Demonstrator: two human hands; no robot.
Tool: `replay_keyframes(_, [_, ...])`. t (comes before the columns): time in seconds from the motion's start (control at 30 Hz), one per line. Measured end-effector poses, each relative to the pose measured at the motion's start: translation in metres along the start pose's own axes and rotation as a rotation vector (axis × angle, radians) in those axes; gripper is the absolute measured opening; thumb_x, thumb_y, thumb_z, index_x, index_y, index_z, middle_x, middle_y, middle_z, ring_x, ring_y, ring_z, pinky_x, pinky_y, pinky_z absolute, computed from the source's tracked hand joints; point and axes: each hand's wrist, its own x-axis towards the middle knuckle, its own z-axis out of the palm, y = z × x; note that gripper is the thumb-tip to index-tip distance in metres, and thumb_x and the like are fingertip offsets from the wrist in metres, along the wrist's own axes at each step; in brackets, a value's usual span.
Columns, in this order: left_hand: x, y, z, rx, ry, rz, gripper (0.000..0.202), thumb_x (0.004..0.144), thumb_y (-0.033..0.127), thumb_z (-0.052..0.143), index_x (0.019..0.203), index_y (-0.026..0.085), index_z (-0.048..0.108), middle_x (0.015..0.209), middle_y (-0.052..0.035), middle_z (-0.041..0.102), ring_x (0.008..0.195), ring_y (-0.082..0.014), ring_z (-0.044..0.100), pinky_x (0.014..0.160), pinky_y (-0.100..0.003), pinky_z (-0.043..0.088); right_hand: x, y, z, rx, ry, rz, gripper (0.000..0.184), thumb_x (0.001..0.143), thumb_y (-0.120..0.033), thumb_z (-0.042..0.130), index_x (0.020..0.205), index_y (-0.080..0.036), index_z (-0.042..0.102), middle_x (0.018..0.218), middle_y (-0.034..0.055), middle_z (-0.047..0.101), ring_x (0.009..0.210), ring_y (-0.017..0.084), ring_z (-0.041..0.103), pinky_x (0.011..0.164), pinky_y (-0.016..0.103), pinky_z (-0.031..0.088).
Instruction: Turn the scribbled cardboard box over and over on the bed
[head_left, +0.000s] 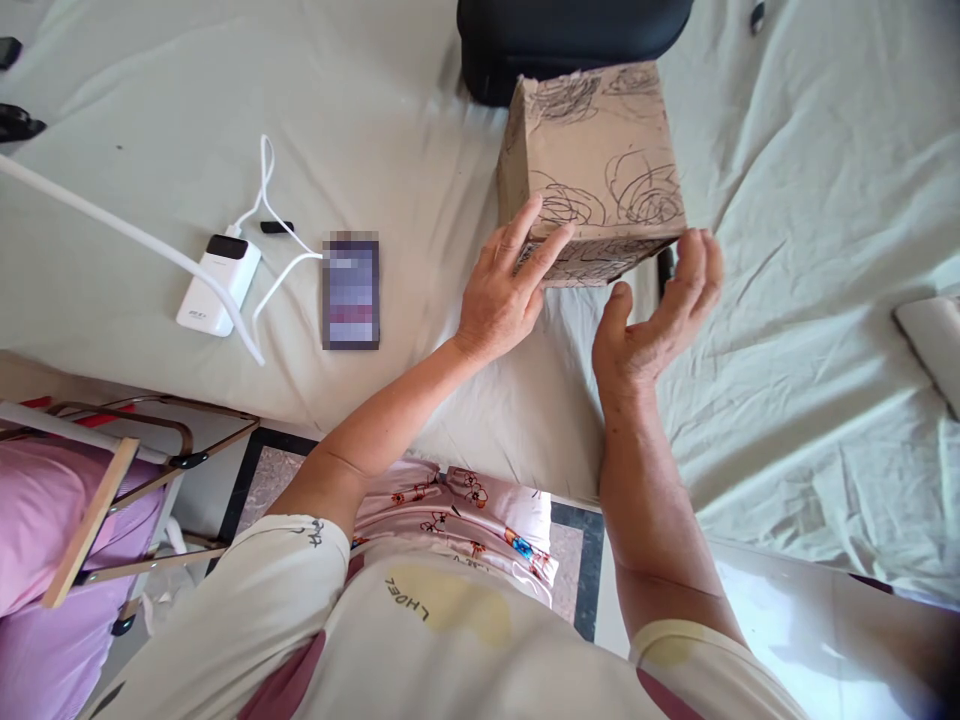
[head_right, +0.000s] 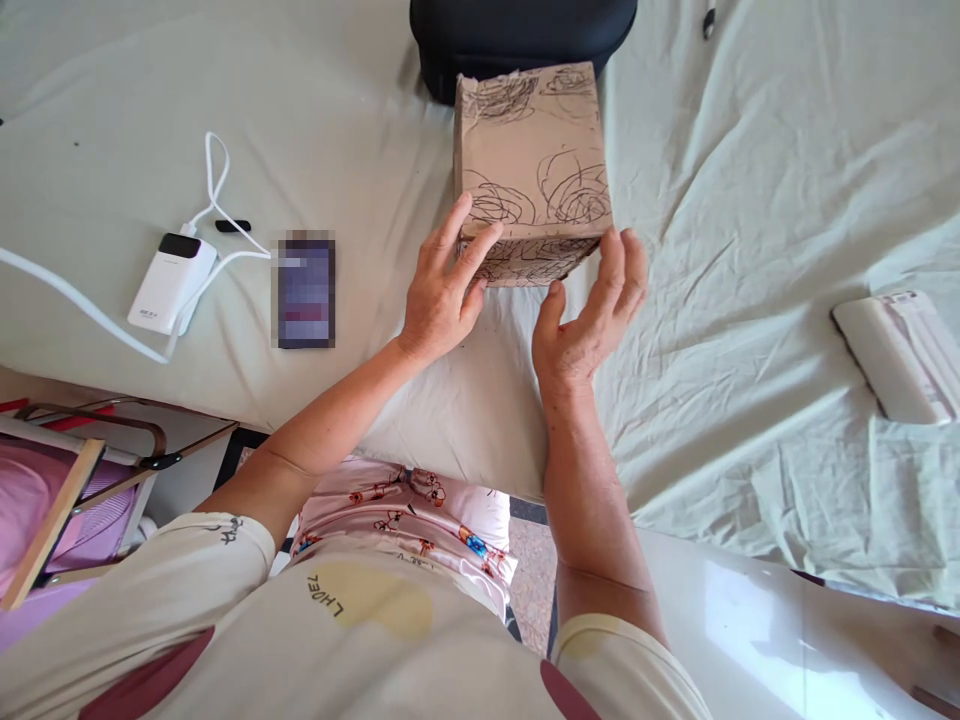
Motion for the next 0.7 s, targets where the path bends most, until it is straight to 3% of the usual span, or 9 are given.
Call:
replay_keyframes(0.1, [-0.001, 0.001, 0.0, -0.008, -0.016, -0.017, 0.057, 0.103, 0.015, 0.034, 0.156, 0.033, 0.046, 0.17, -0.0041, 0.045, 0.163, -0.0247, 0.038, 0.132, -0.053, 0.039, -0.003, -0.011, 0.008, -0.202, 0.062, -0.14, 0.058, 0.104, -0.046, 0.039, 0.16, -0.031, 0.041, 0.171, 0.0114, 0.038, 0.165, 0.035, 0.025, 0.133, 0.068, 0.021])
replay_keyframes(0.13, [-0.001, 0.0, 0.0, -0.014, -0.015, -0.02, 0.057, 0.103, 0.016, 0.034, 0.155, 0.035, 0.046, 0.171, -0.0035, 0.044, 0.163, -0.0245, 0.037, 0.133, -0.052, 0.038, -0.004, -0.014, 0.012, -0.235, 0.021, -0.167, 0.058, 0.103, -0.045, 0.04, 0.16, -0.031, 0.043, 0.171, 0.0101, 0.038, 0.165, 0.036, 0.025, 0.132, 0.069, 0.02])
replay_keyframes(0.27, [-0.001, -0.005, 0.006, -0.063, 0.008, -0.007, 0.055, 0.104, 0.019, 0.032, 0.154, 0.038, 0.046, 0.174, -0.0011, 0.039, 0.162, -0.024, 0.038, 0.134, -0.051, 0.036, -0.006, -0.021, 0.025, -0.295, -0.103, -0.176, 0.067, 0.098, -0.04, 0.047, 0.164, -0.028, 0.039, 0.175, 0.0089, 0.032, 0.167, 0.038, 0.021, 0.131, 0.072, 0.017])
replay_keyframes(0.4, [-0.001, -0.011, 0.013, -0.075, 0.039, 0.045, 0.057, 0.102, 0.016, 0.033, 0.156, 0.031, 0.046, 0.175, -0.0076, 0.035, 0.162, -0.0254, 0.037, 0.134, -0.05, 0.034, -0.005, -0.019, 0.019, -0.334, -0.058, -0.129, 0.065, 0.102, -0.043, 0.046, 0.165, -0.028, 0.037, 0.175, 0.0077, 0.035, 0.167, 0.034, 0.022, 0.134, 0.066, 0.015])
replay_keyframes(0.5, [-0.001, -0.011, 0.013, -0.058, 0.042, 0.054, 0.057, 0.101, 0.015, 0.033, 0.155, 0.026, 0.047, 0.174, -0.0115, 0.037, 0.163, -0.0265, 0.036, 0.135, -0.05, 0.033, -0.003, -0.011, 0.01, -0.309, 0.032, -0.101, 0.062, 0.104, -0.043, 0.047, 0.164, -0.03, 0.037, 0.175, 0.0079, 0.035, 0.166, 0.032, 0.024, 0.135, 0.06, 0.021])
replay_keyframes(0.6, [-0.001, -0.008, 0.008, -0.07, -0.009, 0.015, 0.056, 0.102, 0.019, 0.035, 0.155, 0.031, 0.046, 0.173, -0.0072, 0.041, 0.163, -0.0273, 0.036, 0.134, -0.054, 0.034, 0.002, -0.006, 0.002, -0.172, 0.073, -0.068, 0.064, 0.102, -0.038, 0.051, 0.163, -0.034, 0.035, 0.176, 0.0072, 0.03, 0.165, 0.033, 0.025, 0.133, 0.064, 0.027])
replay_keyframes(0.7, [0.0, -0.007, 0.003, -0.08, -0.042, -0.009, 0.054, 0.103, 0.021, 0.037, 0.154, 0.033, 0.046, 0.173, -0.0054, 0.041, 0.163, -0.0255, 0.036, 0.134, -0.055, 0.035, 0.005, -0.006, -0.004, 0.037, 0.013, 0.082, 0.07, 0.1, -0.037, 0.056, 0.164, -0.045, 0.028, 0.174, 0.0027, 0.033, 0.154, 0.037, 0.042, 0.121, 0.067, 0.044])
